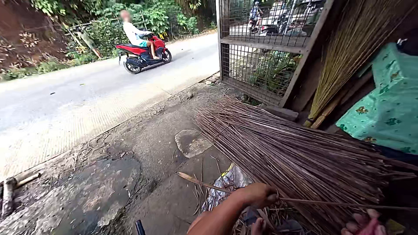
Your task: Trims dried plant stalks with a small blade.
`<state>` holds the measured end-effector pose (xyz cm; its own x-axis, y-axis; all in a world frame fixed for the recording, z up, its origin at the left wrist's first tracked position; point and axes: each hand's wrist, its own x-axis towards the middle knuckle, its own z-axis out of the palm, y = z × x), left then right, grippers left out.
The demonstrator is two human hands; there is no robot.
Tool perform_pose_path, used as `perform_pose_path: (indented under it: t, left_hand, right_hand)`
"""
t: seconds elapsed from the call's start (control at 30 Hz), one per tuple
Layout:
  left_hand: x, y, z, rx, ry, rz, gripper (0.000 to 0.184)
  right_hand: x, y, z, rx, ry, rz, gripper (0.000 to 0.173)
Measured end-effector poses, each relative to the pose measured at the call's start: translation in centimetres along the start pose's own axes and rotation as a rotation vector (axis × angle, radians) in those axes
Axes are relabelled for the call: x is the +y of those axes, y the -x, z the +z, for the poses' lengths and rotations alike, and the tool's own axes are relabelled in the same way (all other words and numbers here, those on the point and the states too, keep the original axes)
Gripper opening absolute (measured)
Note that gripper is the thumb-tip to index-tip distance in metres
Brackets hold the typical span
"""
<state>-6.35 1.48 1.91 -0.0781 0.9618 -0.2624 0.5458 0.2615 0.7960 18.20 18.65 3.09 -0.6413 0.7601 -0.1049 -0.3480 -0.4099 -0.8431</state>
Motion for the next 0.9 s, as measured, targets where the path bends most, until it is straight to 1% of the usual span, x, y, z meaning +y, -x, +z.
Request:
perform_pose_path:
  t: [0.07,0.13,0.17,0.23,0.27,0.33,0.37,0.4,0.5,0.53,0.57,0.63,0.7,0.8,0.9]
  left_hand:
    - [-0.2,0.6,-0.3,-0.069,0.020,0.021,0.034]
    - [-0.5,1.0,-0.4,-0.148,0.047,-0.008,0.032]
    - [-0.6,1.1,-0.5,-0.159,0.062,-0.019,0.032]
    - [-0.8,1.2,-0.7,-0.104,0.076,-0.045,0.034]
    - [-0.8,1.2,-0.8,-0.057,0.074,-0.047,0.036]
    - [-0.8,1.2,-1.2,0.014,0.077,-0.022,0.038]
    - [-0.8,1.3,-1.3,0.033,0.092,0.003,0.038]
    - [-0.7,1.4,-1.3,0.035,0.112,0.039,0.037]
    - [-0.8,1.8,-1.3,-0.035,0.165,0.136,0.033]
    - [-0.8,1.9,-1.3,-0.077,0.174,0.132,0.032]
    - [-0.9,1.9,-1.3,-0.114,0.177,0.126,0.033]
    - [-1.0,1.7,-1.0,-0.126,0.186,0.119,0.033]
    - [-0.4,1.5,-0.6,-0.064,0.169,0.100,0.034]
    - [1.2,0.7,1.0,0.107,0.122,0.147,0.031]
    - [1.5,0.3,1.9,0.177,0.087,0.177,0.031]
  right_hand:
    - [-0.3,-0.1,-0.2,-0.017,0.057,0.014,0.033]
    - [-0.7,0.1,-0.3,-0.014,0.074,0.037,0.037]
    - [-0.9,0.1,-0.1,0.006,0.076,0.034,0.038]
    - [-1.2,0.5,0.3,0.047,0.085,0.021,0.033]
    - [-1.4,0.8,0.5,0.014,0.105,0.026,0.031]
    - [-1.7,1.7,1.0,-0.140,0.174,0.080,0.031]
    - [-1.6,2.1,1.4,-0.200,0.207,0.114,0.031]
    - [-1.4,2.3,1.9,-0.216,0.243,0.137,0.031]
    - [0.0,2.0,2.8,-0.085,0.330,0.124,0.031]
    - [0.3,1.9,2.9,-0.057,0.310,0.108,0.036]
    - [0.4,1.7,2.8,-0.038,0.277,0.085,0.038]
    - [0.7,1.2,2.7,0.000,0.208,0.029,0.031]
    - [1.3,1.0,2.8,0.013,0.184,0.004,0.031]
    - [2.8,1.6,3.8,-0.047,0.223,0.039,0.029]
    - [3.8,1.7,4.5,-0.116,0.393,0.052,0.028]
